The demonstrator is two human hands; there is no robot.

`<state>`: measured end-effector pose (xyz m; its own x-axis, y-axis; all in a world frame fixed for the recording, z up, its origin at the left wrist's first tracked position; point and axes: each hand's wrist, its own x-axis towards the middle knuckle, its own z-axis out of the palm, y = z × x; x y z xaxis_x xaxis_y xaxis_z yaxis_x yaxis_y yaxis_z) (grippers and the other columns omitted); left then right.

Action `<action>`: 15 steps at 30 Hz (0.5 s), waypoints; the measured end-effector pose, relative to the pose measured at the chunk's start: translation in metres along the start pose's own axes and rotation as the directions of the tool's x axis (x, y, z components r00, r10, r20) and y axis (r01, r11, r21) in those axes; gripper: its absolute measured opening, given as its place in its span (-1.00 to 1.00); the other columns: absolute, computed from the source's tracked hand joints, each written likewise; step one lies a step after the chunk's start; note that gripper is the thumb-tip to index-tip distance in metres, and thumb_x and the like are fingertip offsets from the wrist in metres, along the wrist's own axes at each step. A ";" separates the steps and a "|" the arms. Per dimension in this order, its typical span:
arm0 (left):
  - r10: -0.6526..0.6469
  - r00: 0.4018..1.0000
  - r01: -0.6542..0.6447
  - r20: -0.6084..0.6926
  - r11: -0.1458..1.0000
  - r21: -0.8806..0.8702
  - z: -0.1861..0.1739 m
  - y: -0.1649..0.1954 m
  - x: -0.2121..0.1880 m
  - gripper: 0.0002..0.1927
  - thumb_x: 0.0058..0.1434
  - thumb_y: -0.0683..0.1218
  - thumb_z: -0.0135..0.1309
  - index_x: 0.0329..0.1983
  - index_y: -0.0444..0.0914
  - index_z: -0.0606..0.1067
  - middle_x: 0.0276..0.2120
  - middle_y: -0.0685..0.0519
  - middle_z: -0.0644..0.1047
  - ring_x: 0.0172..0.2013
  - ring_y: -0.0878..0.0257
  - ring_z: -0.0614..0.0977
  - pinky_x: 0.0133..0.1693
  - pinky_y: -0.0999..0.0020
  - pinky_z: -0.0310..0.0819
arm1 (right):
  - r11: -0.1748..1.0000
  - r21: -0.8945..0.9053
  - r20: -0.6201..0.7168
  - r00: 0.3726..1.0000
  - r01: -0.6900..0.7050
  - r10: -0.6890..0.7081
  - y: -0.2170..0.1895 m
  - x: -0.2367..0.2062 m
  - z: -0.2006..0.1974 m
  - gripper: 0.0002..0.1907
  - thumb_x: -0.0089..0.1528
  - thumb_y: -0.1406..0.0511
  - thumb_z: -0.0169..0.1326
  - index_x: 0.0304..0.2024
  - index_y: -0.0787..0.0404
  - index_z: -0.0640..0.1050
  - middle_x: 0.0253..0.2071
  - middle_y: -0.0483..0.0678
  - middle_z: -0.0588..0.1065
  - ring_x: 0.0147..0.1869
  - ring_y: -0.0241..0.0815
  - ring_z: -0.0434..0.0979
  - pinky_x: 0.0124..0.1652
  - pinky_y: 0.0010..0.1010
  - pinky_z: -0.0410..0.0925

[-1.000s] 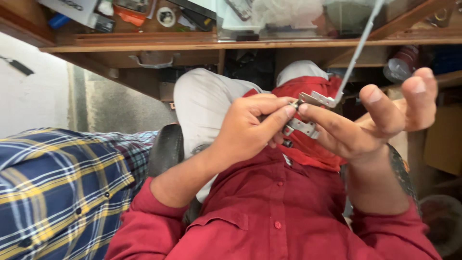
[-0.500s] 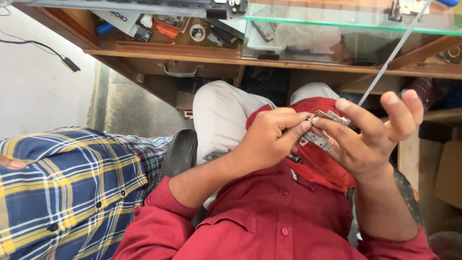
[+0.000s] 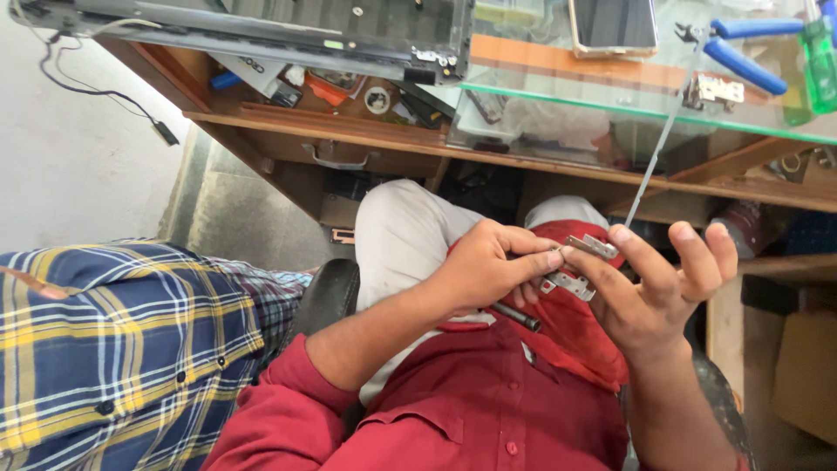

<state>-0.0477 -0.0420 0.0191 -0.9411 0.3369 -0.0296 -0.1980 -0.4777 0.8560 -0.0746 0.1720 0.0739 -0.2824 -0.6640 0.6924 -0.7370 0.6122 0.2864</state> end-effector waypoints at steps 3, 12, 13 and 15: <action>0.007 1.000 -0.007 -0.013 1.000 -0.007 0.001 -0.006 0.005 -0.74 0.40 -0.07 0.09 -0.04 -0.35 0.64 -0.50 0.07 0.59 -0.56 0.40 0.59 -0.52 0.52 0.50 | 0.996 -0.078 0.043 0.999 0.033 -0.029 0.000 0.007 -0.003 -0.91 0.34 0.16 0.31 -0.11 -0.21 0.76 0.22 -0.21 0.43 0.43 0.04 0.16 0.38 0.15 0.12; 0.202 0.963 -0.207 -0.178 0.978 -0.011 0.002 0.025 -0.009 -0.74 0.41 -0.11 0.11 0.00 -0.40 0.61 -0.43 0.08 0.58 -0.52 0.44 0.56 -0.53 0.54 0.46 | 0.948 0.272 -0.197 0.955 -0.164 0.222 -0.005 0.039 -0.004 -0.72 0.41 0.20 0.38 -0.02 0.13 0.53 0.31 -0.02 0.20 0.46 0.00 0.22 0.26 -0.06 0.33; 0.248 0.945 -0.253 -0.215 0.967 0.003 0.000 0.033 -0.013 -0.74 0.41 -0.11 0.11 0.01 -0.40 0.60 -0.37 0.08 0.59 -0.51 0.44 0.58 -0.52 0.54 0.46 | 0.871 0.402 -0.168 0.913 -0.282 0.373 -0.010 0.044 -0.002 -0.74 0.42 0.25 0.37 0.00 0.15 0.54 0.27 -0.05 0.25 0.38 -0.06 0.28 0.18 -0.17 0.35; 0.343 0.895 -0.347 -0.285 0.937 0.039 -0.010 0.053 -0.025 -0.74 0.42 -0.12 0.10 0.02 -0.41 0.59 -0.26 0.09 0.60 -0.49 0.43 0.60 -0.51 0.54 0.47 | 0.732 0.549 -0.060 0.855 -0.403 0.516 -0.017 0.062 0.011 -0.80 0.41 0.35 0.35 0.00 0.22 0.57 0.15 -0.06 0.38 0.21 -0.12 0.41 0.07 -0.33 0.38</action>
<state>-0.0376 -0.0836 0.0599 -0.9883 -0.0940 0.1198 0.1516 -0.5327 0.8326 -0.0863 0.1158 0.1049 -0.5849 -0.2260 0.7790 -0.7627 0.4800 -0.4334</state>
